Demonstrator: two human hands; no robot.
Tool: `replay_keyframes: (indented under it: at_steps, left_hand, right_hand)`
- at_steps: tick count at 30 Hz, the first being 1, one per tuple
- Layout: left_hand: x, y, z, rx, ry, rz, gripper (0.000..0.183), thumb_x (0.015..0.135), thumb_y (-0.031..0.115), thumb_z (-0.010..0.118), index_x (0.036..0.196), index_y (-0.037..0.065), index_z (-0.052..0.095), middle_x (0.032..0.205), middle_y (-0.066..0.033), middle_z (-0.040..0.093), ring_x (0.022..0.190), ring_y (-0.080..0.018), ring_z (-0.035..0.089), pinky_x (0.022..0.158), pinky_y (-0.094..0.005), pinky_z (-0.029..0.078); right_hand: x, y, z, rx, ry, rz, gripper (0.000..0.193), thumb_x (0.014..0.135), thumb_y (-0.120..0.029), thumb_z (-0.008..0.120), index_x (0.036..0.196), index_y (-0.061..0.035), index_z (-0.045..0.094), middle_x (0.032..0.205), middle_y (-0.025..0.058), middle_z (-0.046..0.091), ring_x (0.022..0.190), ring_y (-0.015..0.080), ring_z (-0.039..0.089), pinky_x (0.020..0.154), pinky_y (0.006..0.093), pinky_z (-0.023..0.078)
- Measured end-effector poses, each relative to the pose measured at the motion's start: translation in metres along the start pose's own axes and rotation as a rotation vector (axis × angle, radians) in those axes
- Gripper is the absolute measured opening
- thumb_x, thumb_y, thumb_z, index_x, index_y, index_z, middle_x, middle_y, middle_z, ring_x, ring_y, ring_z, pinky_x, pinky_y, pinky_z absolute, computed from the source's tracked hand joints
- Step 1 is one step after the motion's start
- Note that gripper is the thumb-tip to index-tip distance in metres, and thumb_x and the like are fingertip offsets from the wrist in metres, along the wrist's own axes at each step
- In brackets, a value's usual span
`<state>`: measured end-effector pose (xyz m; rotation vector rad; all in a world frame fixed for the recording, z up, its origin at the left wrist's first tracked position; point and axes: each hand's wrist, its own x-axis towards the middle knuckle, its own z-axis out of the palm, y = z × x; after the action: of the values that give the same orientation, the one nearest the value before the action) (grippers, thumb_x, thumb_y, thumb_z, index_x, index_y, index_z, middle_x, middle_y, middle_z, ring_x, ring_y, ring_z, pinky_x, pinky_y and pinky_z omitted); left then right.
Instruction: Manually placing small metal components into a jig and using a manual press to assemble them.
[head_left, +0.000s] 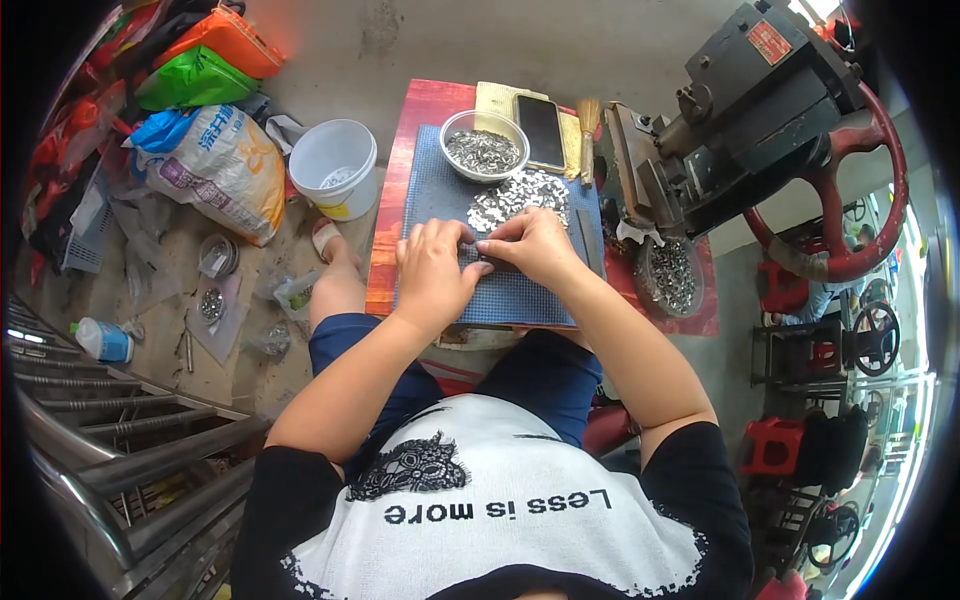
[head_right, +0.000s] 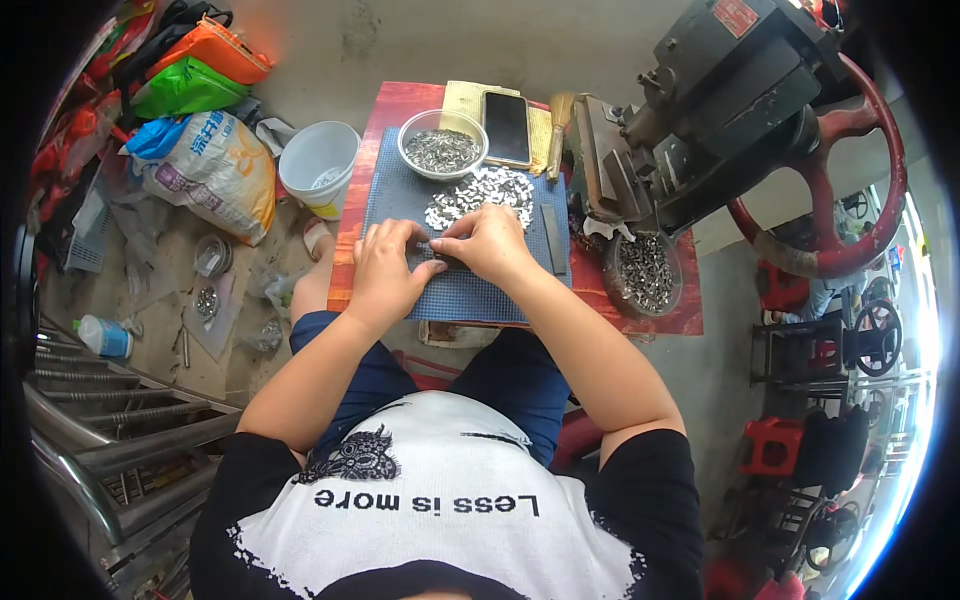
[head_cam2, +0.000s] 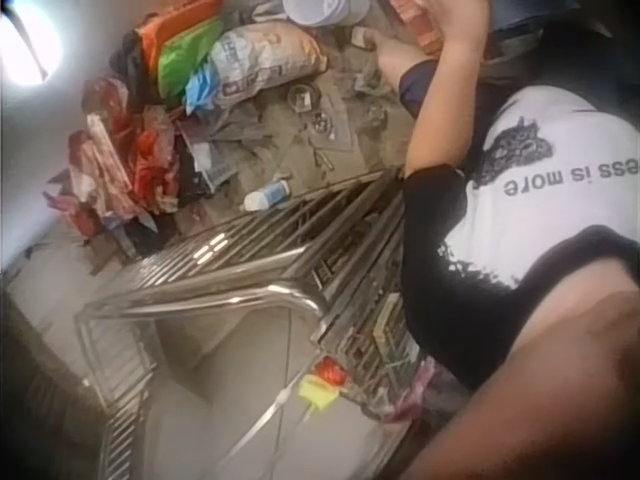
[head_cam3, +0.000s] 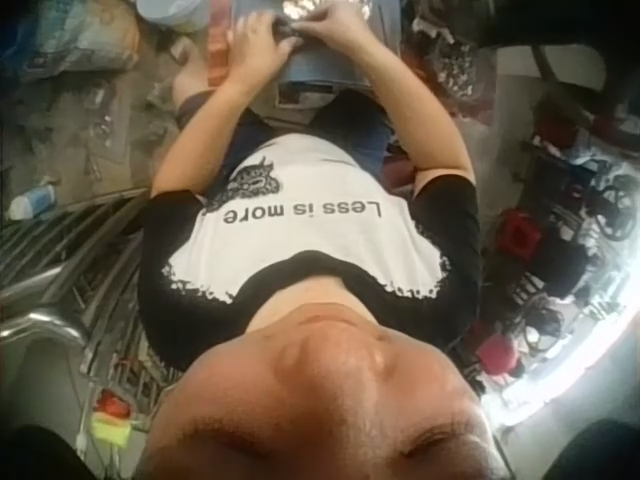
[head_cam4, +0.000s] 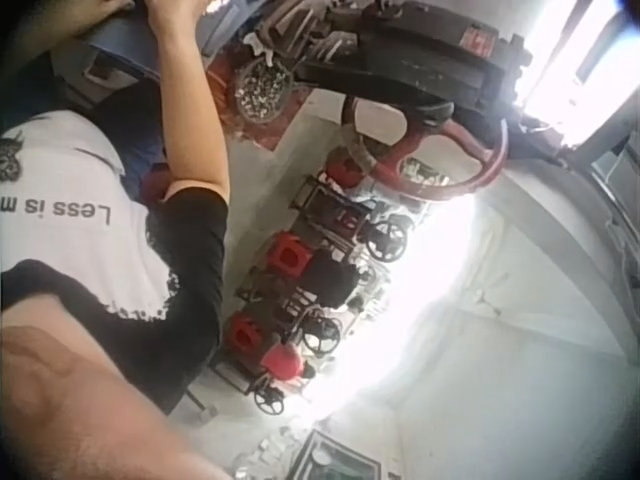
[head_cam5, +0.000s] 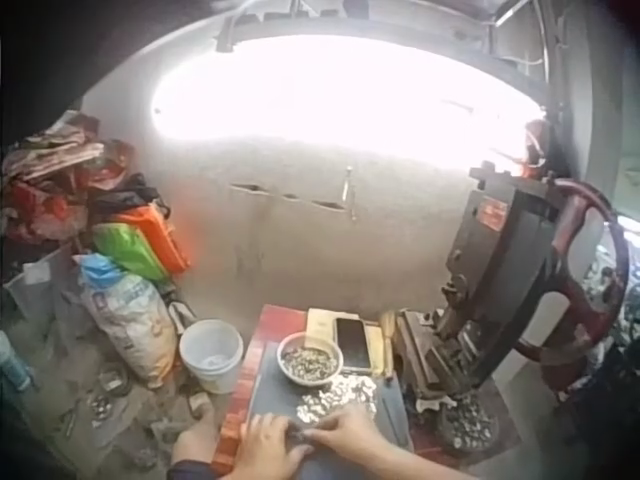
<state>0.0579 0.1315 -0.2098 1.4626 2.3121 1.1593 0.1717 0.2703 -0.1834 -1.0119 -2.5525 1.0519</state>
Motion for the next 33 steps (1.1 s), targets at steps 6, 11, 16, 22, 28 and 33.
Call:
replay_keyframes:
  at_steps: [6, 11, 16, 22, 28, 33]
  left_hand:
    - [0.000, -0.001, 0.001, -0.028, -0.008, 0.001, 0.026, 0.073, 0.026, 0.084, 0.092, 0.011, 0.073, 0.103, -0.0046, 0.063, 0.106, -0.0247, 0.055, 0.093, -0.0410, 0.036]
    - [0.000, -0.003, -0.001, -0.027, -0.015, 0.023, 0.024, 0.072, 0.026, 0.084, 0.090, 0.012, 0.076, 0.103, -0.0045, 0.064, 0.107, -0.0243, 0.055, 0.093, -0.0411, 0.036]
    - [-0.001, -0.003, -0.001, -0.032, 0.002, 0.035, 0.024, 0.072, 0.026, 0.084, 0.090, 0.012, 0.076, 0.101, -0.0041, 0.065, 0.106, -0.0243, 0.056, 0.093, -0.0405, 0.036]
    - [-0.001, -0.005, 0.001, -0.036, 0.014, 0.054, 0.024, 0.073, 0.026, 0.084, 0.091, 0.012, 0.075, 0.101, -0.0039, 0.065, 0.105, -0.0240, 0.056, 0.093, -0.0402, 0.036]
    - [-0.002, -0.003, 0.000, -0.031, 0.010, 0.055, 0.024, 0.073, 0.026, 0.083, 0.091, 0.012, 0.075, 0.101, -0.0037, 0.065, 0.105, -0.0238, 0.056, 0.093, -0.0402, 0.036]
    - [-0.002, -0.005, 0.001, -0.035, 0.018, 0.069, 0.025, 0.073, 0.026, 0.083, 0.092, 0.012, 0.075, 0.101, -0.0037, 0.065, 0.105, -0.0238, 0.056, 0.093, -0.0401, 0.036]
  right_hand:
    - [-0.004, -0.004, -0.004, -0.118, 0.057, -0.044, 0.026, 0.072, -0.033, 0.085, 0.086, -0.0117, 0.081, 0.080, 0.0142, 0.072, 0.080, 0.0301, 0.069, 0.079, 0.0406, 0.055]
    - [-0.004, 0.003, -0.015, -0.007, -0.064, 0.015, 0.024, 0.075, -0.026, 0.084, 0.090, -0.0076, 0.080, 0.085, 0.0125, 0.071, 0.081, 0.0235, 0.067, 0.076, 0.0355, 0.053]
    - [-0.006, 0.008, -0.023, 0.052, -0.151, 0.072, 0.023, 0.077, -0.021, 0.084, 0.091, -0.0037, 0.079, 0.086, 0.0091, 0.068, 0.079, 0.0178, 0.064, 0.071, 0.0312, 0.052]
    - [-0.006, 0.012, -0.023, 0.100, -0.166, 0.070, 0.023, 0.079, -0.020, 0.083, 0.091, -0.0009, 0.078, 0.080, 0.0076, 0.067, 0.073, 0.0142, 0.063, 0.067, 0.0289, 0.051]
    - [-0.008, 0.003, -0.024, 0.124, -0.178, 0.120, 0.024, 0.081, -0.021, 0.082, 0.091, 0.0003, 0.077, 0.077, 0.0064, 0.067, 0.071, 0.0125, 0.063, 0.064, 0.0285, 0.050]
    - [-0.007, 0.010, -0.015, -0.060, -0.087, -0.078, 0.025, 0.079, -0.028, 0.081, 0.091, -0.0061, 0.078, 0.078, 0.0134, 0.067, 0.073, 0.0229, 0.064, 0.069, 0.0358, 0.052]
